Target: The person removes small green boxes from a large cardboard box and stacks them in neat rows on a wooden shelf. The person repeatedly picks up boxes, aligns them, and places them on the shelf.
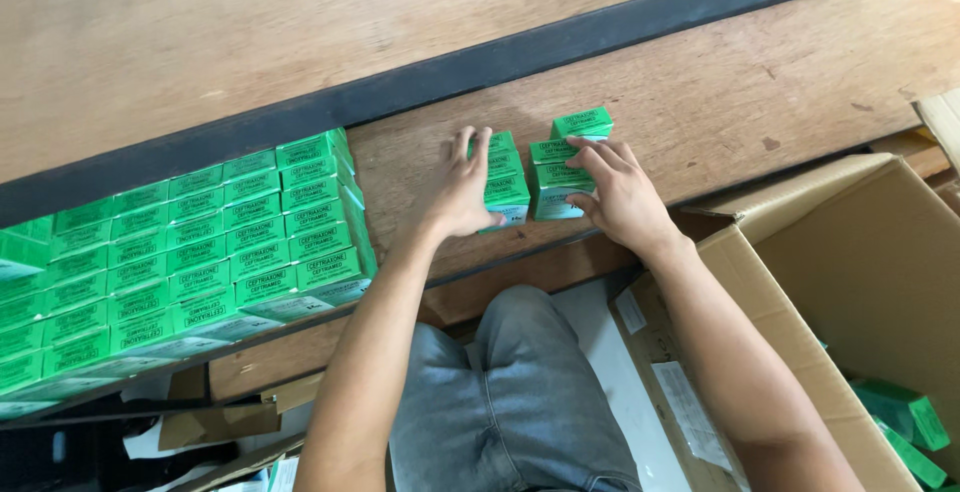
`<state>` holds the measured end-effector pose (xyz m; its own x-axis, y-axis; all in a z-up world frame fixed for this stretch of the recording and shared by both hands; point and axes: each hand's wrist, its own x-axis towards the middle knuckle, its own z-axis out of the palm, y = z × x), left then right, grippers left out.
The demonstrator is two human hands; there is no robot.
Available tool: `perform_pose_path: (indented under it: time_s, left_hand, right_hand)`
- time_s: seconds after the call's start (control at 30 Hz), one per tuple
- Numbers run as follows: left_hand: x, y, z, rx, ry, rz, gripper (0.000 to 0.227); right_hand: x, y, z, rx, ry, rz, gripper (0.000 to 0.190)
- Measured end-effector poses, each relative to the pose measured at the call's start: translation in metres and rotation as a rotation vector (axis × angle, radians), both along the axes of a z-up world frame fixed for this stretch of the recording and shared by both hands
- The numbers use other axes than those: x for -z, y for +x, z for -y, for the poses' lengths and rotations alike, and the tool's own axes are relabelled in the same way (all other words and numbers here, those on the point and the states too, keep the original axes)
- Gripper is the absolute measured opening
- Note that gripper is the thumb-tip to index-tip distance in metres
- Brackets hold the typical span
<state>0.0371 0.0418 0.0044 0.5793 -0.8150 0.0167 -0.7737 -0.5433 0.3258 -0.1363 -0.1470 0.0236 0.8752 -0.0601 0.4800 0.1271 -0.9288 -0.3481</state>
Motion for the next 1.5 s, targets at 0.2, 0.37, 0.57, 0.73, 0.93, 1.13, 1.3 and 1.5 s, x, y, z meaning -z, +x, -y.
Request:
perform_pose_path:
  time_s: [0.2, 0.37, 0.57, 0.73, 0.93, 1.13, 1.3, 1.5]
  left_hand:
    - [-0.018, -0.013, -0.006, 0.073, 0.267, 0.05, 0.119]
    - [-0.015, -0.027, -0.014, 0.114, 0.179, 0.149, 0.11]
    - [0.001, -0.034, -0.025, 0.145, 0.022, 0.157, 0.106]
    - [0.013, -0.037, -0.034, 0.169, -0.138, 0.238, 0.102]
    - [0.002, -0.054, -0.042, 0.147, -0.157, 0.268, 0.095]
    - [-0.064, -0.096, -0.11, -0.024, -0.353, 0.46, 0.097]
    - [-0.117, -0.096, -0.225, -0.222, -0.209, 0.481, 0.109]
    - [-0.152, -0.063, -0.382, -0.405, -0.157, 0.392, 0.121]
  right_hand:
    - [-0.002, 0.003, -0.003, 0.037, -0.067, -0.142, 0.082]
    - [-0.003, 0.008, -0.013, 0.033, -0.12, -0.116, 0.086]
    - [-0.013, 0.014, -0.023, -0.033, 0.008, -0.105, 0.074]
    - [-0.041, 0.018, -0.035, 0.157, 0.15, -0.202, 0.078]
    - [-0.064, 0.012, -0.046, 0.143, 0.077, 0.068, 0.069]
    - [-0.056, 0.02, -0.086, 0.168, 0.327, 0.494, 0.072]
    - [-0.04, 0.051, -0.129, 0.002, 0.405, 0.488, 0.069]
    - [-0.062, 0.108, -0.226, -0.304, 0.528, 0.307, 0.077]
